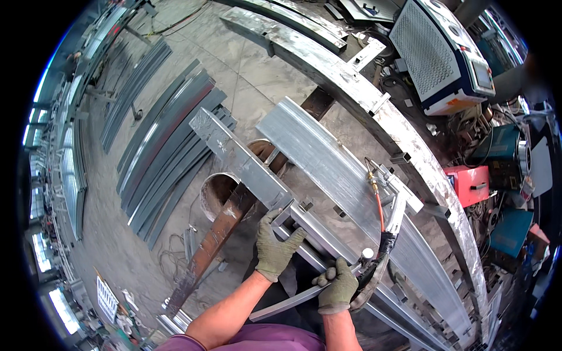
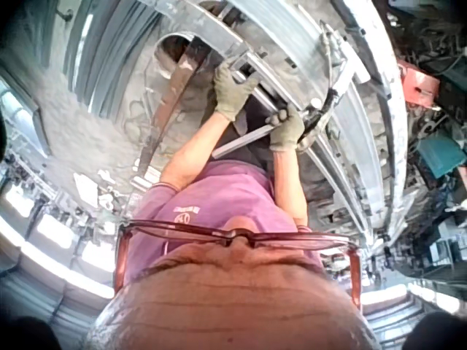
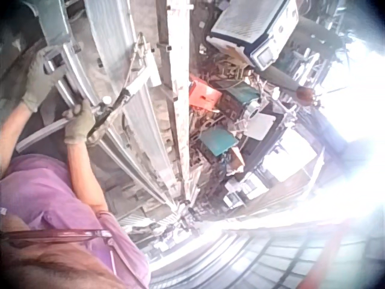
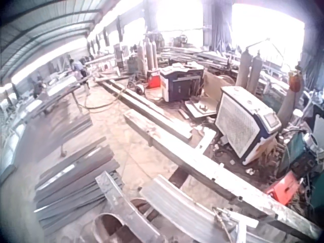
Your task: The person welds metal frame components using a handheld welding torch, then uses a hammer to tap and align the pieces. The person repeatedly positions and welds sections of the frame, occasionally adjusting the workpiece and using a hammer to ensure alignment.
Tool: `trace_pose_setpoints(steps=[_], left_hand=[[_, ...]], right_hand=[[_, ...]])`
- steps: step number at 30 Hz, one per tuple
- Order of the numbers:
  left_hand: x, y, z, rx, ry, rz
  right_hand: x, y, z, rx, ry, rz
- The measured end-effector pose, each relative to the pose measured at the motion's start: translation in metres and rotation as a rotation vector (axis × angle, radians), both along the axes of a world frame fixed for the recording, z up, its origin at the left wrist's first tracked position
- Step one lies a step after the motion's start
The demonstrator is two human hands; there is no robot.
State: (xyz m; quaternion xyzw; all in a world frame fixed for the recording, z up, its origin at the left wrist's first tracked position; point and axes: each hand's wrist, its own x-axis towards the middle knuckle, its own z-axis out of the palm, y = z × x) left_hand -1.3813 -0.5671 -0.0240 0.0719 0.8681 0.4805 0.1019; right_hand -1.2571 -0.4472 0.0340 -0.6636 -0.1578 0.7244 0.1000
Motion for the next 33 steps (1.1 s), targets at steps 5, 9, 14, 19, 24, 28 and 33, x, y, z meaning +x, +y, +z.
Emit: trace_pose_setpoints(steps=[5,9,14,19,24,28,33], left_hand=[[0.008,-0.005,-0.006,0.07,0.035,0.024],[0.008,-0.017,-0.016,0.174,0.054,-0.031],[0.002,-0.033,-0.023,0.174,0.051,-0.121],[-0.005,-0.048,-0.023,0.262,-0.097,-0.176],[-0.008,-0.057,-0.026,0.479,-0.161,-0.187],[-0.01,-0.059,-0.023,0.495,-0.198,-0.188],[-0.01,-0.062,-0.029,0.452,-0.157,-0.239]], right_hand=[[0.008,0.0,-0.008,-0.002,0.026,0.059],[0.008,0.003,-0.007,-0.019,0.025,0.117],[0.008,0.004,-0.007,0.034,-0.014,0.198],[0.016,0.007,-0.015,0.069,0.027,0.265],[0.016,0.008,-0.012,0.083,0.071,0.315],[0.021,0.013,-0.017,0.083,0.105,0.342],[0.015,0.009,-0.013,0.083,0.058,0.327]])
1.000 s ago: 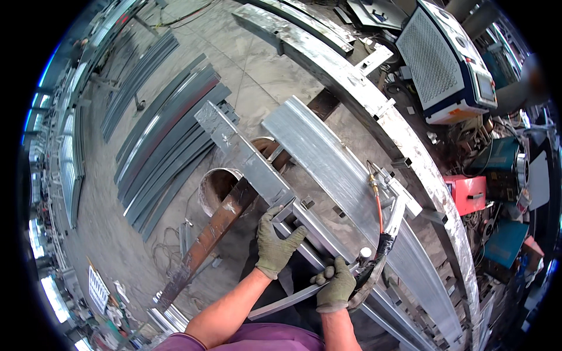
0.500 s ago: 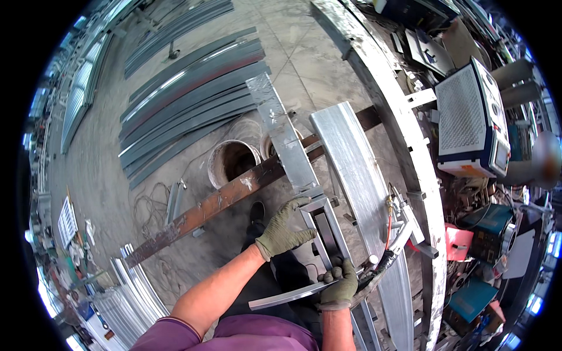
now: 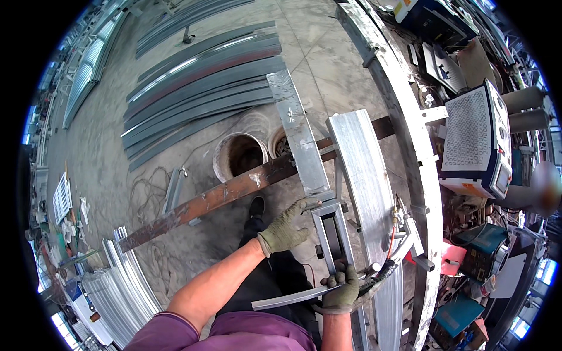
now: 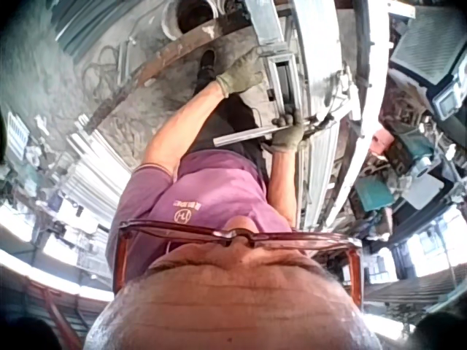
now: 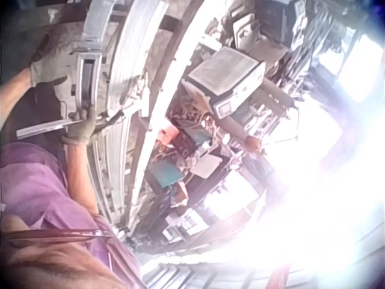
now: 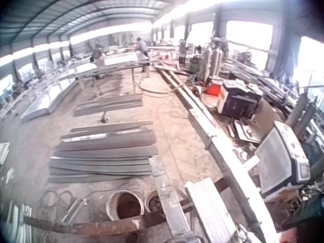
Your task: The person welds metal frame components using a handheld welding torch, then uses a hammer to tap and align the pieces. The person repeatedly positions and welds sections of the frame, occasionally adjusting the workpiece and using a hammer to ensure alignment.
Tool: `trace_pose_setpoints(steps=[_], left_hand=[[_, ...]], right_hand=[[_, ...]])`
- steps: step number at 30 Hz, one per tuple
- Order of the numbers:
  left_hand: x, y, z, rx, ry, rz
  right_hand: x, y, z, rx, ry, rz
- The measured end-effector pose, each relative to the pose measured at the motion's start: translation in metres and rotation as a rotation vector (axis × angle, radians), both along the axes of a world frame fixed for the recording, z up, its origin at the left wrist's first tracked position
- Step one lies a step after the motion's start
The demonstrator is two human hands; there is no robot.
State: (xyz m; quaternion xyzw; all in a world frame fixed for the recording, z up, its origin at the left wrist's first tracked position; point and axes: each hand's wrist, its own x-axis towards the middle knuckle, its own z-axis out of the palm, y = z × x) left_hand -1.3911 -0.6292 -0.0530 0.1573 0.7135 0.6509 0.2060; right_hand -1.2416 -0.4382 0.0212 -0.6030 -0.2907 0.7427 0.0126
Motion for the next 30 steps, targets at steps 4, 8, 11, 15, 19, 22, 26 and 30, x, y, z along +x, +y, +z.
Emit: trace_pose_setpoints(steps=[4,8,11,15,19,22,26,30], left_hand=[[-0.001,-0.001,0.001,-0.016,-0.021,-0.008],[-0.005,0.001,0.012,-0.012,-0.059,-0.026],[-0.008,0.006,0.021,-0.085,-0.007,-0.008],[-0.016,0.021,0.041,-0.342,0.054,-0.024],[-0.022,0.039,0.045,-0.467,0.23,0.003],[-0.022,0.05,0.039,-0.564,0.311,0.021],[-0.021,0.053,0.032,-0.605,0.362,0.03],[-0.021,0.054,0.034,-0.57,0.355,0.027]], right_hand=[[-0.002,-0.003,0.002,0.008,0.001,-0.006],[-0.004,-0.003,0.005,-0.042,-0.021,-0.069],[-0.008,-0.003,0.011,-0.107,-0.025,-0.117],[-0.006,0.0,0.006,-0.101,-0.041,-0.128],[-0.009,-0.002,0.01,-0.123,-0.045,-0.177],[-0.016,-0.001,0.02,-0.113,-0.101,-0.119],[-0.017,-0.001,0.023,-0.144,-0.083,-0.17],[-0.015,-0.001,0.021,-0.129,-0.125,-0.176]])
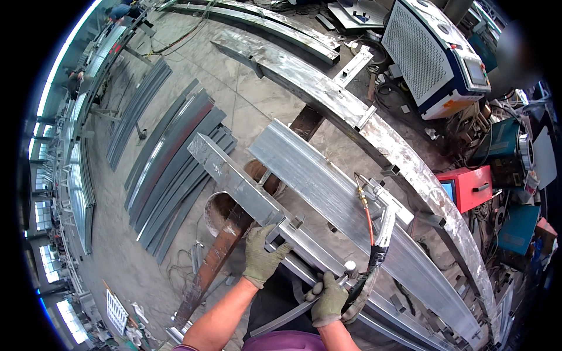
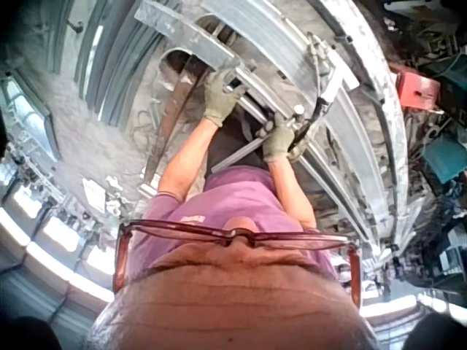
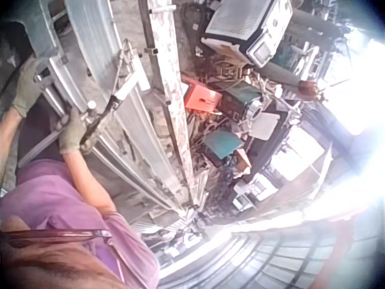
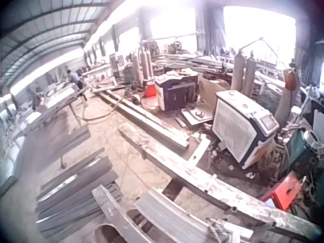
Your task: The person welds metal frame components using a handheld welding torch, then uses a hammer to tap and align the pieces. The person repeatedly positions and welds sections of the frame, occasionally adjusting the workpiece and using a hammer to ensure alignment.
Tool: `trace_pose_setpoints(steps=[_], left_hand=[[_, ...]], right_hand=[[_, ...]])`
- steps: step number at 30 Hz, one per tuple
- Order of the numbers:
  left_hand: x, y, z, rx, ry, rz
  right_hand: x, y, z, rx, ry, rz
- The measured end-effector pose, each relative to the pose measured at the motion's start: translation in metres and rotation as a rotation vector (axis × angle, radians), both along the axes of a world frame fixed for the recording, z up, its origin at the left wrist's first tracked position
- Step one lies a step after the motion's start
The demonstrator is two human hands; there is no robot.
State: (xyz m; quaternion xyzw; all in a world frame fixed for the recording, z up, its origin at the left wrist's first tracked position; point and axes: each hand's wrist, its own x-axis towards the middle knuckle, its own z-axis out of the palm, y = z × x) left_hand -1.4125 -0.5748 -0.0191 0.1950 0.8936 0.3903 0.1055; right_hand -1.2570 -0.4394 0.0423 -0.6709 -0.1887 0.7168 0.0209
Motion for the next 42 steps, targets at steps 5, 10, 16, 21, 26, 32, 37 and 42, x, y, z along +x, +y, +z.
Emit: trace_pose_setpoints(steps=[5,10,16,21,26,32,37,42], left_hand=[[0.003,-0.001,-0.002,-0.006,-0.009,0.021],[0.005,-0.006,-0.007,-0.066,-0.083,0.017],[-0.006,-0.007,-0.007,-0.04,-0.106,-0.038],[-0.021,-0.019,-0.033,-0.045,-0.097,-0.093],[-0.06,-0.028,-0.048,-0.339,-0.157,-0.098],[-0.07,-0.003,-0.053,-0.361,-0.156,-0.342],[-0.074,0.002,-0.035,-0.183,0.101,-0.556],[-0.083,0.008,-0.039,-0.262,0.473,-0.847]], right_hand=[[0.0,-0.002,0.0,0.051,-0.006,0.015],[0.0,-0.005,-0.001,0.048,-0.012,-0.045],[-0.003,-0.005,0.0,0.067,0.032,-0.047],[0.011,-0.006,-0.007,0.099,0.12,-0.016],[0.006,-0.026,-0.042,0.267,0.285,0.108],[0.053,-0.078,-0.017,0.665,0.038,0.119],[0.097,-0.146,-0.008,0.571,0.031,0.035],[0.129,-0.197,-0.004,0.465,0.038,-0.202]])
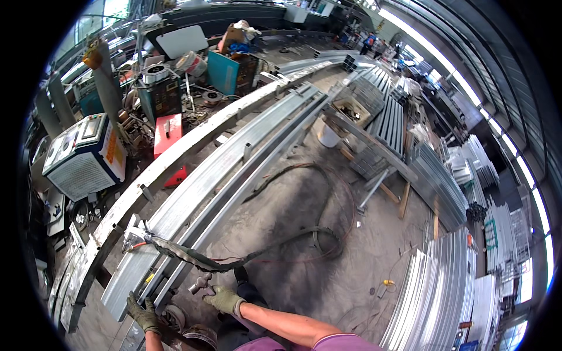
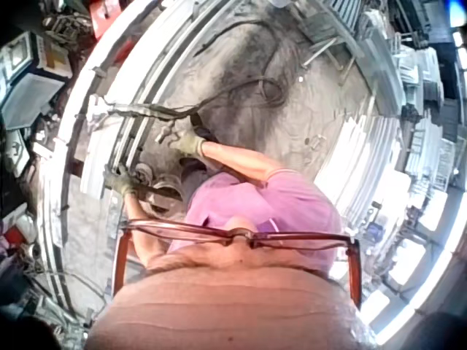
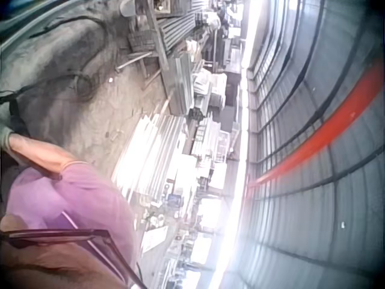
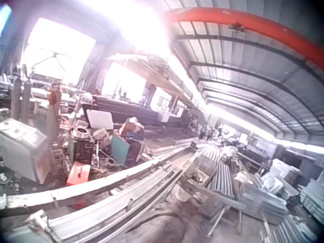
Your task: The person welds metal frame components using a handheld welding torch, then uses a hammer to tap and align the pieces. The person repeatedly positions and welds sections of the frame, occasionally adjusting the workpiece and using a hammer to ensure alignment.
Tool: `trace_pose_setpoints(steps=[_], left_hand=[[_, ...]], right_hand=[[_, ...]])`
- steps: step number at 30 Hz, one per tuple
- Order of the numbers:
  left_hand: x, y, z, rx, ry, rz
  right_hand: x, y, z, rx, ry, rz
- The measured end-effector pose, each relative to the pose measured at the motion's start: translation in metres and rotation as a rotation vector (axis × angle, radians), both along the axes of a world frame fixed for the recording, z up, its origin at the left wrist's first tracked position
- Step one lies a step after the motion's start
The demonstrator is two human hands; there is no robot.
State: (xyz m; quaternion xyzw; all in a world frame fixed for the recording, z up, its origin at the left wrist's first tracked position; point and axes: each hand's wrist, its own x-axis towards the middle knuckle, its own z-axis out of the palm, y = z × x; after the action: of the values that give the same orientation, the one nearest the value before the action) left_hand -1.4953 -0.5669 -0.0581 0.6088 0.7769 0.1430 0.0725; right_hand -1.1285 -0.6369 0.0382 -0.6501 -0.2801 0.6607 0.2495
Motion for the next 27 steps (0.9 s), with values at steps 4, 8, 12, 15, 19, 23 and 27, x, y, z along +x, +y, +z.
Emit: trace_pose_setpoints(steps=[4,8,12,15,19,23,27], left_hand=[[-0.047,0.012,-0.006,0.029,-0.147,-0.158],[0.01,0.03,0.05,-0.039,-0.149,-0.273],[-0.015,0.025,0.048,-0.099,-0.155,-0.244],[-0.017,0.019,0.048,-0.088,-0.156,-0.267],[-0.002,0.014,0.07,-0.093,-0.115,-0.335],[0.004,0.013,0.073,-0.012,-0.098,-0.379],[0.009,0.01,0.072,-0.004,-0.158,-0.424]], right_hand=[[-0.012,-0.004,-0.012,0.25,-0.142,0.133],[0.012,-0.025,0.016,0.021,0.013,-0.124],[-0.002,-0.024,0.0,-0.059,0.094,-0.166],[-0.008,-0.025,-0.003,-0.05,0.09,-0.125],[-0.009,-0.024,-0.019,-0.054,0.113,-0.109],[-0.019,-0.02,-0.029,-0.067,0.025,-0.015],[-0.029,-0.019,-0.038,-0.101,0.032,0.023]])
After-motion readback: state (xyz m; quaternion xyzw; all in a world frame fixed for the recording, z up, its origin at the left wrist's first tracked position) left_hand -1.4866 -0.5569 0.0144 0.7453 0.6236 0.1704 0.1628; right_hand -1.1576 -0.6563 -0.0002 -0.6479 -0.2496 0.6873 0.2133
